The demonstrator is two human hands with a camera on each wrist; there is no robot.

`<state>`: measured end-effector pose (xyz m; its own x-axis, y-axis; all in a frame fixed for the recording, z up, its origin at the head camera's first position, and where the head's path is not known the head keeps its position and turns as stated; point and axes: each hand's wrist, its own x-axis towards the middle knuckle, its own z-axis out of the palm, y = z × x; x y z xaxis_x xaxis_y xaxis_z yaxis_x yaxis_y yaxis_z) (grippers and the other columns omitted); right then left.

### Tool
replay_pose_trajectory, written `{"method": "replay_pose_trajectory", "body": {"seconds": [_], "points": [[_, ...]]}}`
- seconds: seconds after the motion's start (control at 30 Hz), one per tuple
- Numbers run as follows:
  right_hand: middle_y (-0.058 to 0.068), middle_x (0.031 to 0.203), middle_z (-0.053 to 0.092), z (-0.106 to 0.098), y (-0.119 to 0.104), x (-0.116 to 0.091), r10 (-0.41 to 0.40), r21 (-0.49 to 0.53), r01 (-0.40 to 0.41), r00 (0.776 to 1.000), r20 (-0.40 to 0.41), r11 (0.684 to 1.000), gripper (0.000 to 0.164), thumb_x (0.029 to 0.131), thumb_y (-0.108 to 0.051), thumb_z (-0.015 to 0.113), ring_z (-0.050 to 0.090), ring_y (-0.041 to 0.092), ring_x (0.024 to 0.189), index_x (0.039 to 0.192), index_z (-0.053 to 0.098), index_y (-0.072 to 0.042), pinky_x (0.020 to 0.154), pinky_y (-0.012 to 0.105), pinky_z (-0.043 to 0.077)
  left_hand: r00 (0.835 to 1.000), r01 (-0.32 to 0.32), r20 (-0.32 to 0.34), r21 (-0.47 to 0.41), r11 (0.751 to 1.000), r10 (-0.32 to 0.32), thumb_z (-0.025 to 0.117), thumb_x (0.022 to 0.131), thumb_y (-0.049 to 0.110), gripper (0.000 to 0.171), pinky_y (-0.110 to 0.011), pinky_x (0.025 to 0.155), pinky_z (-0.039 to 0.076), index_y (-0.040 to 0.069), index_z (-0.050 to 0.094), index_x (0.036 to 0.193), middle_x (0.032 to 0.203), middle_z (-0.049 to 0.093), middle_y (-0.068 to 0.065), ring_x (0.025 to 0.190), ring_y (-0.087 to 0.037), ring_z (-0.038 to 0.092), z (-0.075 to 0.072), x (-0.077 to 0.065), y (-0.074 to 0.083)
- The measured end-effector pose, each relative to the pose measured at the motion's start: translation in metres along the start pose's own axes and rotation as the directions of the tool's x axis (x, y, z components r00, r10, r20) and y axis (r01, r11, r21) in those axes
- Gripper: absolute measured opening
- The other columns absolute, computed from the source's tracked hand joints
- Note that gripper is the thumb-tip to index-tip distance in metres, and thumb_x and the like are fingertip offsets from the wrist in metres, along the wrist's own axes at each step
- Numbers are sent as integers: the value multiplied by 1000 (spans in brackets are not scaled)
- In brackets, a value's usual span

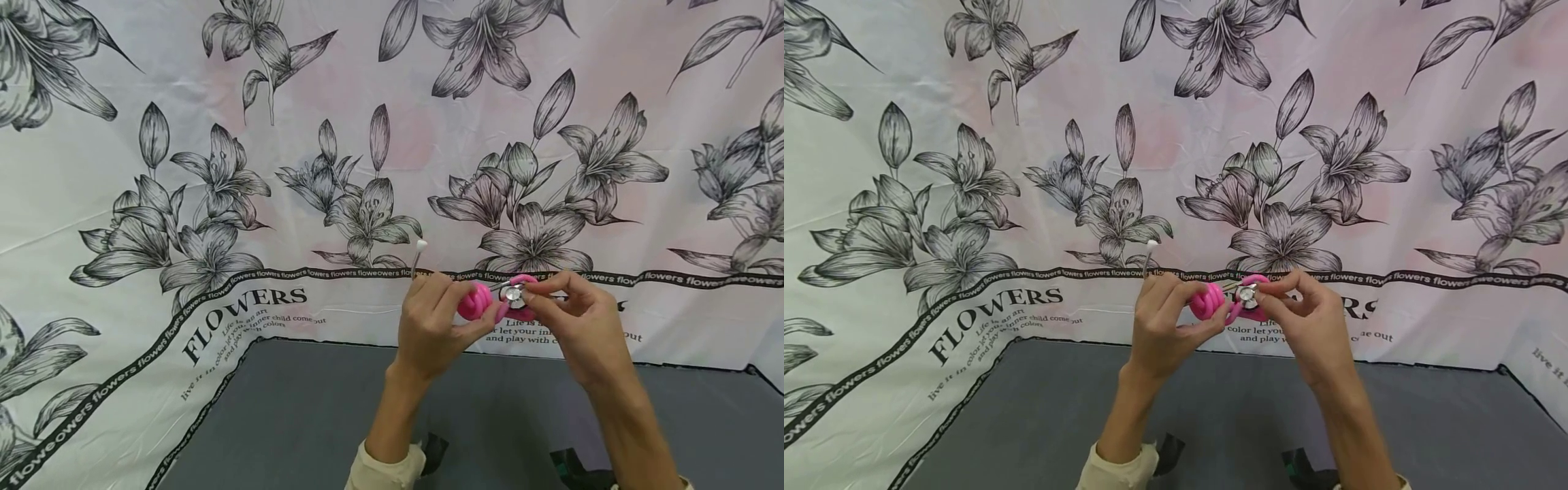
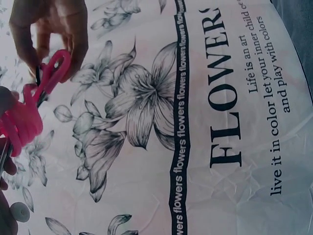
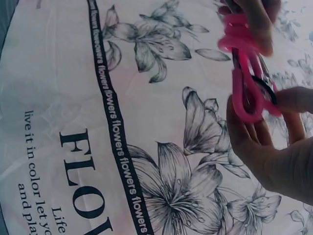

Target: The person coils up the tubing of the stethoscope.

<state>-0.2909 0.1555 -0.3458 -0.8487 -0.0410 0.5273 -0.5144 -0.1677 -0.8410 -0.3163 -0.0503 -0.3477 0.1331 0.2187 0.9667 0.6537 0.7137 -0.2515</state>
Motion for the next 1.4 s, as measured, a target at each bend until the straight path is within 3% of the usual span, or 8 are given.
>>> {"method": "replay_pose_trajectory", "body": {"seconds": [0.2,0.4,0.5,0.73,0.83,1.03,1.2,1.4], "points": [[4,100,55,18,1,0,-95,-273,52,984,-148,961,23,96,5,68,72,0,86,110,50,-1,65,11,53,999,26,20,-9,1000,-26,96,70,30,36,-23,67,45,7,72,84,71,61,0,66,-10,55,2,-1,3],[22,101,61,31,-2,-6,-311,-616,184,945,-105,766,29,96,6,68,74,42,107,118,50,12,76,1,49,985,162,73,-76,984,-157,98,70,27,39,-25,67,44,5,71,88,73,62,-1,66,-11,56,2,-10,1],[26,102,64,30,-5,-6,-320,-644,207,945,-61,736,30,94,8,69,73,51,104,119,53,12,78,-2,47,974,209,113,-99,973,-198,97,73,27,38,-26,69,44,4,71,90,74,62,-1,67,-11,55,0,-12,-1],[20,110,70,18,-5,-3,-272,-716,157,961,-48,680,20,105,-10,60,74,4,95,120,62,4,79,-2,43,905,350,305,-134,927,-297,91,82,28,32,-23,69,44,5,73,97,79,62,-2,70,-11,54,-2,-20,-4],[22,114,70,10,-7,-2,-250,-734,105,964,-90,671,27,109,-18,55,57,-22,92,124,62,3,78,-2,41,791,440,521,-121,890,-320,86,88,33,30,-16,66,41,6,73,95,81,62,-3,72,-10,52,-1,-28,-8],[22,108,74,1,-9,-1,-188,-757,60,979,-83,650,27,109,-23,55,66,-9,89,121,64,0,70,5,43,414,485,896,-65,872,-163,84,86,46,39,-11,58,32,10,71,84,69,58,7,64,0,41,24,-61,-12],[19,105,73,-1,-7,-3,-127,-778,78,992,-2,623,21,108,-19,58,75,41,99,116,66,-1,74,7,45,140,564,989,-45,824,-42,87,84,44,34,-12,52,34,12,74,86,66,53,12,57,2,40,49,-95,0],[18,104,73,-4,-6,-5,-80,-793,62,997,18,606,24,108,-22,58,74,44,98,118,66,-2,71,19,50,-205,511,978,81,856,30,83,89,38,22,-21,67,46,22,70,98,85,65,11,74,-3,58,51,-102,12]]}}
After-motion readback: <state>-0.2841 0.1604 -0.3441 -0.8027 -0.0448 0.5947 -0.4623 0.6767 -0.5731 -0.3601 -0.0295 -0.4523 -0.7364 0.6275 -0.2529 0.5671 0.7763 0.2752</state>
